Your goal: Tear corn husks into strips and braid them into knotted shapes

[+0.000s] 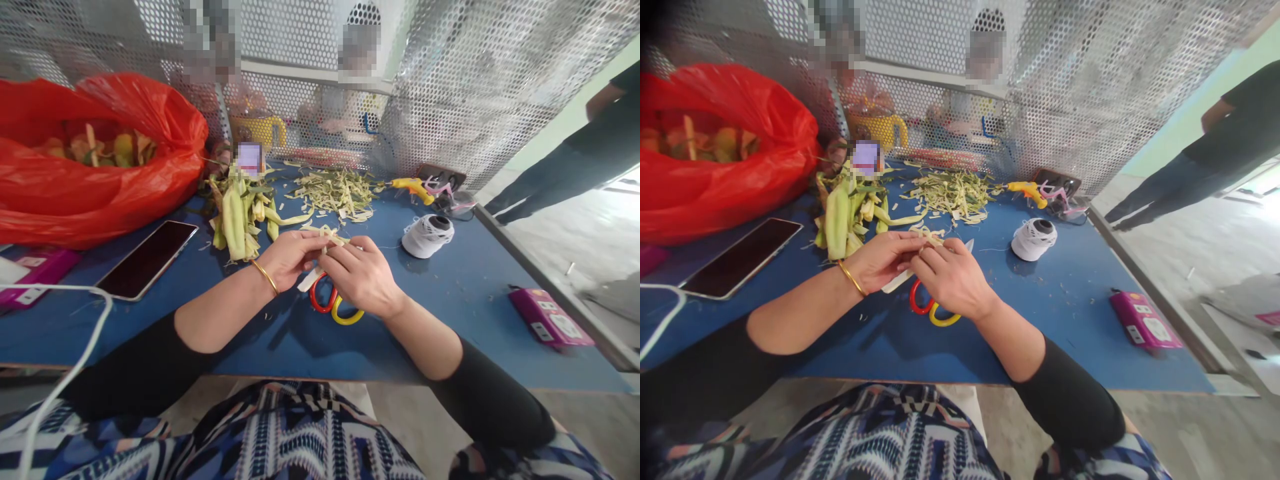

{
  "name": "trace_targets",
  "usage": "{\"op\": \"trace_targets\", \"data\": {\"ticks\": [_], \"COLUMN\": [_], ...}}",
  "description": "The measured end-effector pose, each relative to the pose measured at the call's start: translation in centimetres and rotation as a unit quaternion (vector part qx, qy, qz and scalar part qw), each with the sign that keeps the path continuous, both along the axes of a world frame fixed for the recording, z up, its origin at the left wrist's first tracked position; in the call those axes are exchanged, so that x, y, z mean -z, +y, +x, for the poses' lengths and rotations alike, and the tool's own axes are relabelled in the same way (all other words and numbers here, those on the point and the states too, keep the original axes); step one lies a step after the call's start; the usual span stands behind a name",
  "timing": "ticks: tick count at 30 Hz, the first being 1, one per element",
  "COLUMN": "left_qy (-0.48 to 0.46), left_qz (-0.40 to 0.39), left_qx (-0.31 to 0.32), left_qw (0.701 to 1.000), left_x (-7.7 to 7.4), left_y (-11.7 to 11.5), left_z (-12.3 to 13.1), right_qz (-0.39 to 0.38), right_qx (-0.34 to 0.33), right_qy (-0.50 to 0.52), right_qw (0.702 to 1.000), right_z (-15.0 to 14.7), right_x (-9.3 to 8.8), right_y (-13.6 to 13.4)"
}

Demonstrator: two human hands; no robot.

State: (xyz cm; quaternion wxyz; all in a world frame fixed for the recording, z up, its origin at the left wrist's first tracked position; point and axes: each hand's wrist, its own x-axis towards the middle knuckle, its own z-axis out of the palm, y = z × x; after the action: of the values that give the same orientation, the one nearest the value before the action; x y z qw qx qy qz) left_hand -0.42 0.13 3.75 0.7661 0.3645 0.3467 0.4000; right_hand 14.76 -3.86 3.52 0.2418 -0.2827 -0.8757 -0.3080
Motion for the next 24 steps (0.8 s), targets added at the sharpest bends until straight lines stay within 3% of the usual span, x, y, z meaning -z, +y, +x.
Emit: {"op": "trace_targets", "data": {"ticks": [12, 18, 21, 24], "left_qy": [0.033, 0.054, 0.064, 0.071], "left_qz": [0.002, 0.031, 0.039, 0.041], "left_qx": [-0.035, -0.061, -0.075, -0.06], "left_qw": [0.999, 0.996, 0.994, 0.995], "left_x": [-0.9, -1.3, -1.5, -1.5], "left_y": [-0.2, -0.4, -0.4, -0.5], "left_z": [-0.4, -0.3, -0.4, -0.4], "right_qz": [-0.007, -0.059, -0.085, -0.137], "right_qx": [-0.091, -0.151, -0.087, 0.039], "right_qy": [0.068, 0.087, 0.213, 0.364], "right_qw": [0.993, 0.983, 0.97, 0.92], "right_z": [0.2, 0.3, 0.6, 1.2], "right_x": [0.3, 0.0, -0.4, -0.5], "right_y": [-0.5, -0.6, -0.3, 0.6]}}
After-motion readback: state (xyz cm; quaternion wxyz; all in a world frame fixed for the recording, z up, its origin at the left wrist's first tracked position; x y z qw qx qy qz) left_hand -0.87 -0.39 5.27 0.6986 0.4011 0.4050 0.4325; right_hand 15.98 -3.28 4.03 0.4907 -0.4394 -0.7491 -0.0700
